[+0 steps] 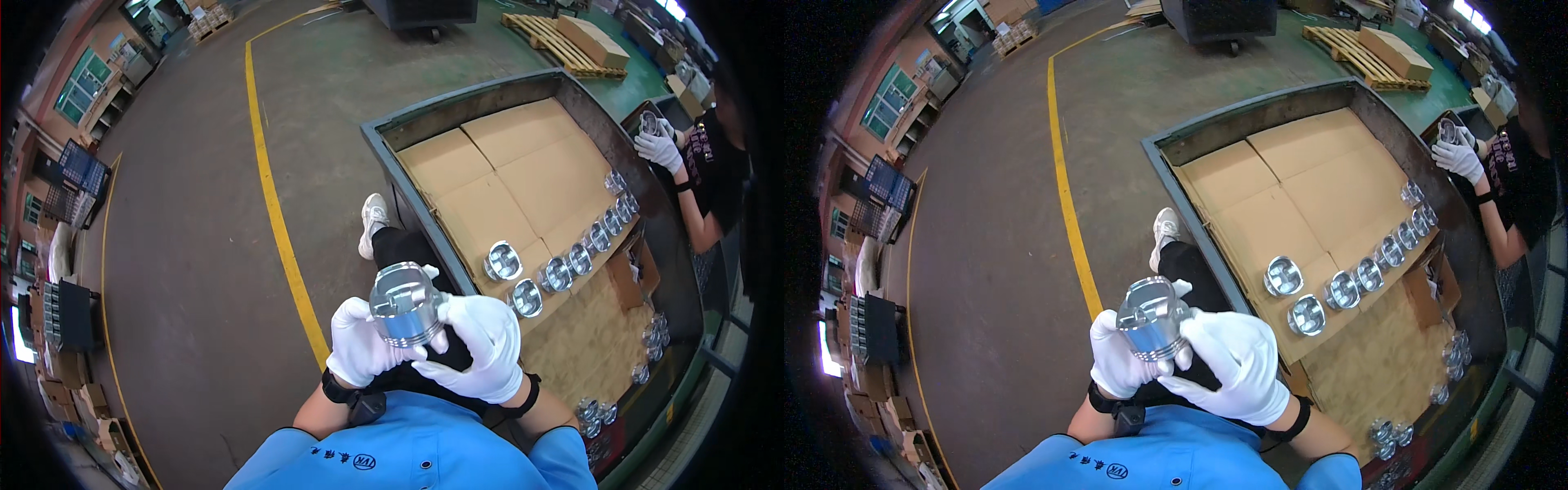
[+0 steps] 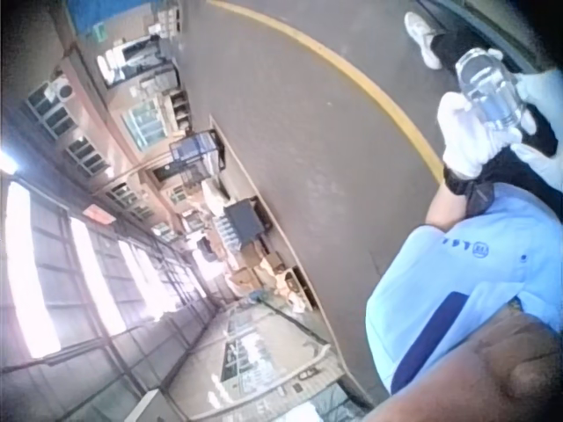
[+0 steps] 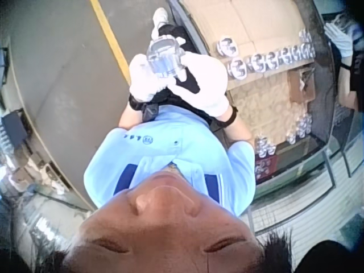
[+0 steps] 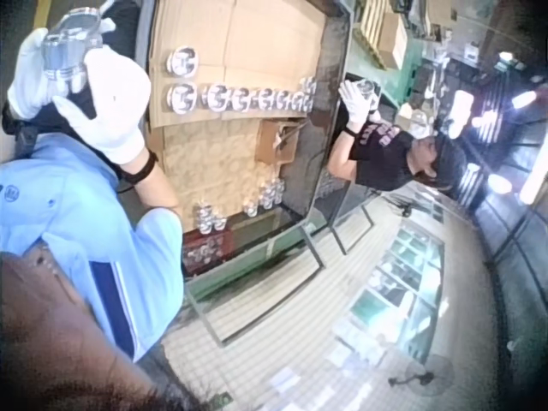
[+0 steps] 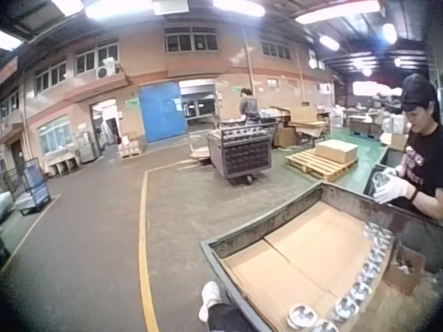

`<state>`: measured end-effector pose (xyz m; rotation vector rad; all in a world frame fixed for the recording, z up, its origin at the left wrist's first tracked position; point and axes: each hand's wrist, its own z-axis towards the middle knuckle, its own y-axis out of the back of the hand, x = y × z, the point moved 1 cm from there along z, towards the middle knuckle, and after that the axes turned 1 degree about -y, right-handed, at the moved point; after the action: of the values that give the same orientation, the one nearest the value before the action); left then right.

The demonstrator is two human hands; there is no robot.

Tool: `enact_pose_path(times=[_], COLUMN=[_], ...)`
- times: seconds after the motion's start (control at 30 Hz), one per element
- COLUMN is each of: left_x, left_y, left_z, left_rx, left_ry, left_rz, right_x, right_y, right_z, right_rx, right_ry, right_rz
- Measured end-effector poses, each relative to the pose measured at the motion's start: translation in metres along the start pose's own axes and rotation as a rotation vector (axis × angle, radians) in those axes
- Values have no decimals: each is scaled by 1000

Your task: Inspecting and organizing metal engine pistons on a work table in a factory setting.

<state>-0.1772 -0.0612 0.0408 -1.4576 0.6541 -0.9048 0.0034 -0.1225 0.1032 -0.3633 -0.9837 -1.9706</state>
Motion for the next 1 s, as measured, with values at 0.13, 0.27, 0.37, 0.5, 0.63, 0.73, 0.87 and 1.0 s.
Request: enact_pose_path(times=[0.13, 0.27, 0.37, 0.5, 0.63, 0.73, 0.87, 1.0], left_x=[-1, -2, 0, 2, 4, 2, 15, 17], left_y=[6, 5, 3, -2, -4, -13, -46, -36], left_z=[-3, -8, -7, -9, -13, -11, -5, -4], left_rx=[13, -34, 54, 72, 28, 13, -173, -155], left_ry=[43, 37, 76, 73, 41, 53, -196, -415], left_rz=[-24, 0, -99, -73, -88, 2, 482, 904], right_x=[13, 11, 14, 11, 7, 3, -4, -13], right_y=[5, 7, 7, 7, 6, 5, 1, -9], right_z=[0, -4, -2, -1, 1, -5, -15, -28], right_rx=[-30, 103, 51, 40, 23, 53, -33, -23], right_ry=[116, 102, 118, 88, 77, 45, -176, -283], right_rz=[-42, -8, -19, 12, 60, 64, 97, 105])
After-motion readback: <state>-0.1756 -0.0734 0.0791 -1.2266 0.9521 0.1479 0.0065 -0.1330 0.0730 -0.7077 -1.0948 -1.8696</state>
